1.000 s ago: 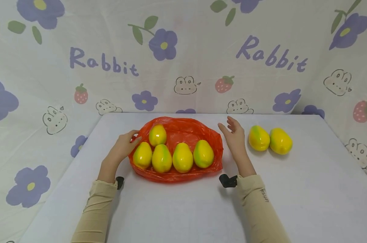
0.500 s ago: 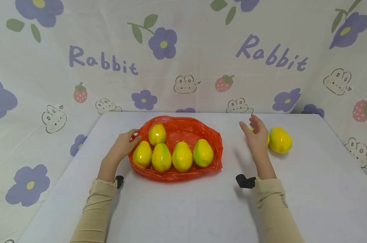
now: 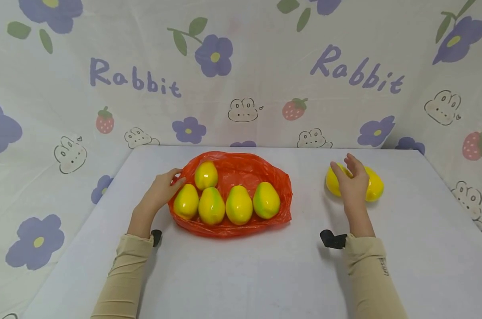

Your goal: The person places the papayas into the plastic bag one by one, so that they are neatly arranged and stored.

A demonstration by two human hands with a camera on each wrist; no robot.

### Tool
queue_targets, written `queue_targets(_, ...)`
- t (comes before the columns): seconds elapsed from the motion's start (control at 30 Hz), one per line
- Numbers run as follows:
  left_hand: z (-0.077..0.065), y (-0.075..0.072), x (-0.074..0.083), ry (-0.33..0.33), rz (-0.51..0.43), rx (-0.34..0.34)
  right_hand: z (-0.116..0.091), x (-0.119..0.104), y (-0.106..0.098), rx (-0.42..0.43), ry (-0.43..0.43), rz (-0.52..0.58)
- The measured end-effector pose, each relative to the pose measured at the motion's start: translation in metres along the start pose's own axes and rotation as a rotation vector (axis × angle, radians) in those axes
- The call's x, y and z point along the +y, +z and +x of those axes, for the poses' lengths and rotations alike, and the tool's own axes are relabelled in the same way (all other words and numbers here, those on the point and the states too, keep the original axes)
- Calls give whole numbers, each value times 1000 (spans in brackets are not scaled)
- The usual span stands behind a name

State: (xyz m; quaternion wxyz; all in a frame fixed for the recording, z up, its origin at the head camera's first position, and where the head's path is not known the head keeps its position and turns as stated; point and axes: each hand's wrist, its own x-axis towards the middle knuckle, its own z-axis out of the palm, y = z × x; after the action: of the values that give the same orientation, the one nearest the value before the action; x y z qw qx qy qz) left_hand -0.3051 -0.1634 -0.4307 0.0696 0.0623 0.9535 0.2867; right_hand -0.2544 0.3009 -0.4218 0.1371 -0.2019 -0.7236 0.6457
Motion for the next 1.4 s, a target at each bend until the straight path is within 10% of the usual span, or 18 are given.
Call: queue_targets(1.4,-1,-1,0,6,12,5,-14,30,54,-28,-90,-89)
